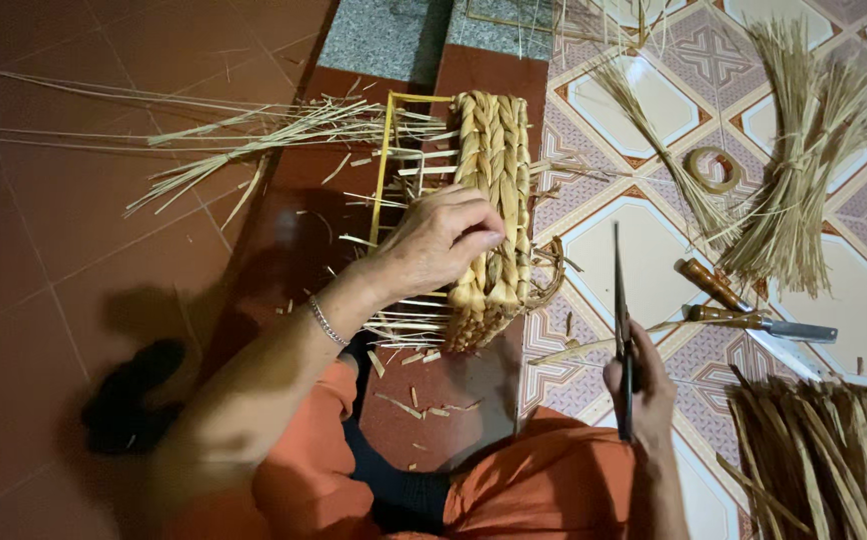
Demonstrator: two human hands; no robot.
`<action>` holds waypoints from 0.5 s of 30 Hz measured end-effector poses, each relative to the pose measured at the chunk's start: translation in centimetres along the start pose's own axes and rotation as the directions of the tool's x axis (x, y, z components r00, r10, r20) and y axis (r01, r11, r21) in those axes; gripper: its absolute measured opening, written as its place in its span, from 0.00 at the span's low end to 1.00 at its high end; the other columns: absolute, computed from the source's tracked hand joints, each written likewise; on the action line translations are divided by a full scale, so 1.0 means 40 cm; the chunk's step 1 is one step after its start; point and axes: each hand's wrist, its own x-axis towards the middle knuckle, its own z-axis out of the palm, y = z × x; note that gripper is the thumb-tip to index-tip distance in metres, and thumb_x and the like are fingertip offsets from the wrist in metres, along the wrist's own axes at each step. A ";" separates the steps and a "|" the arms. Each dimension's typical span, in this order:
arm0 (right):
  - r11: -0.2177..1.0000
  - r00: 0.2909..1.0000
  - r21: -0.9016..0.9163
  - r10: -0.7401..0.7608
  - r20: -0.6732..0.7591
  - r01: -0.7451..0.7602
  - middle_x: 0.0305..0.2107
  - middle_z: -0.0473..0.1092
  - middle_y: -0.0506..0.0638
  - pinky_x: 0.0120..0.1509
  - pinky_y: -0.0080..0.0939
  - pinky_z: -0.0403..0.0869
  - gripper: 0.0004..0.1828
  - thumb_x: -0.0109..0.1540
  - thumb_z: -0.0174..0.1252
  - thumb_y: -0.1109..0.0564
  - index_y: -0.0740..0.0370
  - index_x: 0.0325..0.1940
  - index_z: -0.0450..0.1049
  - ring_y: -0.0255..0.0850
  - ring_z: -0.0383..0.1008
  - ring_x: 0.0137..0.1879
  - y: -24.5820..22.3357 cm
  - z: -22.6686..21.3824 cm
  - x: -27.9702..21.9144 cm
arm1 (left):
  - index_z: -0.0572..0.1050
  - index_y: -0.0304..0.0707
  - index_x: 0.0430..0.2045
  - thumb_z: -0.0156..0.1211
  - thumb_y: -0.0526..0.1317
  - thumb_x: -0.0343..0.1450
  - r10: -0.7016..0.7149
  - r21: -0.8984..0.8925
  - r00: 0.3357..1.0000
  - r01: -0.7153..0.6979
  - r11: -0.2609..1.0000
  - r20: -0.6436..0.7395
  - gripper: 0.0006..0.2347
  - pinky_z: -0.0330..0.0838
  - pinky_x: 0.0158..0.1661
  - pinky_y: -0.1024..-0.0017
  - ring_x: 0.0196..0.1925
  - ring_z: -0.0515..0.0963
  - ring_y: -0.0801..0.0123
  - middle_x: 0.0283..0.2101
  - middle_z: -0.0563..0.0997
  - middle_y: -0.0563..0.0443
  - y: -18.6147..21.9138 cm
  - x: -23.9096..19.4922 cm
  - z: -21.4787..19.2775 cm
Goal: The person trims excess dried palm fibers from a woven basket using shears. They rotate the basket to access different sides and cut protruding strands flush with the frame.
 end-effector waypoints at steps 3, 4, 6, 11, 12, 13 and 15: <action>0.922 0.972 -0.312 -0.194 0.136 0.228 0.25 0.72 0.46 0.27 0.36 0.69 0.44 0.51 0.69 0.40 0.56 0.70 0.70 0.32 0.68 0.26 -0.182 -0.049 -0.002 | 0.76 0.33 0.30 0.57 0.31 0.74 0.056 0.065 0.998 -0.055 0.996 -0.017 0.03 0.73 0.44 0.63 0.40 0.78 0.63 0.34 0.77 0.49 -0.003 0.004 0.010; 0.859 0.946 -0.400 -0.261 0.191 0.318 0.22 0.72 0.46 0.26 0.36 0.72 0.45 0.49 0.70 0.39 0.55 0.68 0.71 0.32 0.70 0.24 -0.235 -0.058 0.004 | 0.75 0.33 0.30 0.56 0.31 0.75 0.065 0.061 0.998 -0.064 0.996 -0.010 0.04 0.74 0.44 0.65 0.40 0.77 0.63 0.35 0.76 0.49 -0.003 0.007 0.015; 0.742 0.904 -0.517 -0.352 0.241 0.427 0.21 0.72 0.47 0.25 0.40 0.71 0.44 0.50 0.70 0.37 0.52 0.67 0.71 0.34 0.69 0.23 -0.328 -0.079 0.014 | 0.75 0.34 0.30 0.54 0.31 0.76 0.080 0.059 0.997 -0.080 0.995 0.000 0.05 0.76 0.44 0.68 0.40 0.77 0.64 0.37 0.75 0.49 -0.001 0.010 0.020; 0.427 0.851 -0.738 -0.317 0.420 0.523 0.20 0.75 0.47 0.25 0.45 0.73 0.41 0.52 0.69 0.33 0.43 0.68 0.72 0.39 0.72 0.20 -0.456 -0.094 0.046 | 0.76 0.31 0.31 0.60 0.31 0.73 0.056 0.001 0.995 -0.056 0.998 -0.083 0.02 0.74 0.43 0.66 0.40 0.77 0.63 0.37 0.73 0.48 0.020 -0.001 0.004; 0.395 0.837 -0.743 -0.342 0.427 0.540 0.22 0.75 0.48 0.25 0.46 0.73 0.40 0.52 0.68 0.32 0.43 0.66 0.72 0.40 0.72 0.21 -0.469 -0.097 0.049 | 0.76 0.31 0.31 0.60 0.31 0.73 0.044 -0.014 0.995 -0.045 0.999 -0.084 0.02 0.74 0.42 0.67 0.40 0.78 0.63 0.37 0.73 0.48 0.027 0.001 0.002; 0.364 0.823 -0.747 -0.366 0.434 0.556 0.23 0.76 0.49 0.26 0.47 0.72 0.39 0.53 0.68 0.32 0.42 0.65 0.72 0.41 0.73 0.22 -0.480 -0.097 0.053 | 0.77 0.30 0.31 0.62 0.31 0.73 0.052 -0.022 0.994 -0.054 0.998 -0.096 0.02 0.74 0.43 0.67 0.40 0.77 0.63 0.37 0.73 0.48 0.034 0.002 0.000; 0.316 0.786 -0.727 -0.363 0.501 0.609 0.23 0.75 0.48 0.27 0.47 0.73 0.38 0.55 0.65 0.33 0.44 0.67 0.70 0.41 0.72 0.22 -0.500 -0.100 0.068 | 0.77 0.30 0.31 0.64 0.31 0.72 0.070 -0.035 0.991 -0.074 0.997 -0.117 0.02 0.74 0.44 0.66 0.41 0.77 0.64 0.37 0.72 0.48 0.048 0.006 -0.005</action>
